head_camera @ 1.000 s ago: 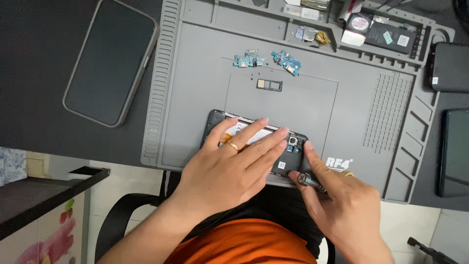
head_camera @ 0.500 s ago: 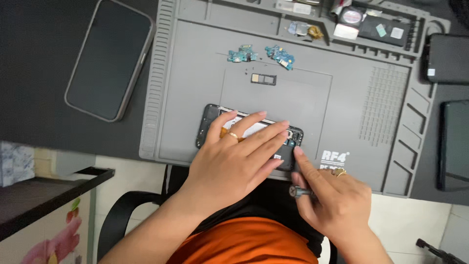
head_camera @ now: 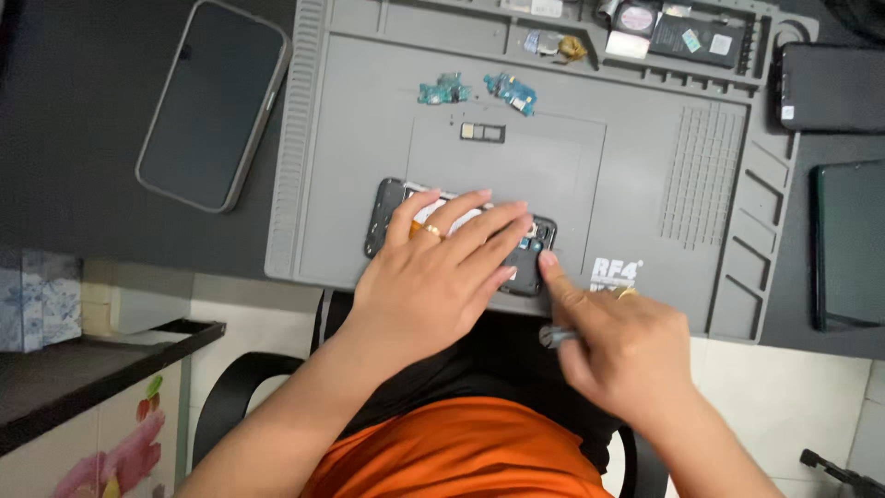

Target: The person uses a screwdriver to remove screws from the internal frame of a disassembled smartphone. They work on the battery area and the camera module, placing removed screws on the mat. The phone remains open throughout the clip.

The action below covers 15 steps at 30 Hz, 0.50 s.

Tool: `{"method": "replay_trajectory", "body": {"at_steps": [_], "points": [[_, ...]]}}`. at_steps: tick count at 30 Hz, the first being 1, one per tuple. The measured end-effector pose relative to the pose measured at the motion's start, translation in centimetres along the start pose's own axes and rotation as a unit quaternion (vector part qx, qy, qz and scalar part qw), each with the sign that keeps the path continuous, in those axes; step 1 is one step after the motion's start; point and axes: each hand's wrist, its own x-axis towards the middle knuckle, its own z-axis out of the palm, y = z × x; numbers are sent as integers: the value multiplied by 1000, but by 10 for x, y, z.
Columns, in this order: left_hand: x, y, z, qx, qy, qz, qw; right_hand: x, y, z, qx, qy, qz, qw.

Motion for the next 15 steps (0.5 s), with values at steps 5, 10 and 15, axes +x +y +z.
{"method": "replay_trajectory", "body": {"at_steps": [5,10,15], "points": [[-4,-1,4,1,-20,-6,1000,-3,-10,0,53,72,-17,996],[-4,-2,3,-12,-16,-5,1000,-3,-17,2,52,129,-68,988],[1,1,1,-51,-17,-32,998,-5,-20,3,-19,89,-95,991]]}}
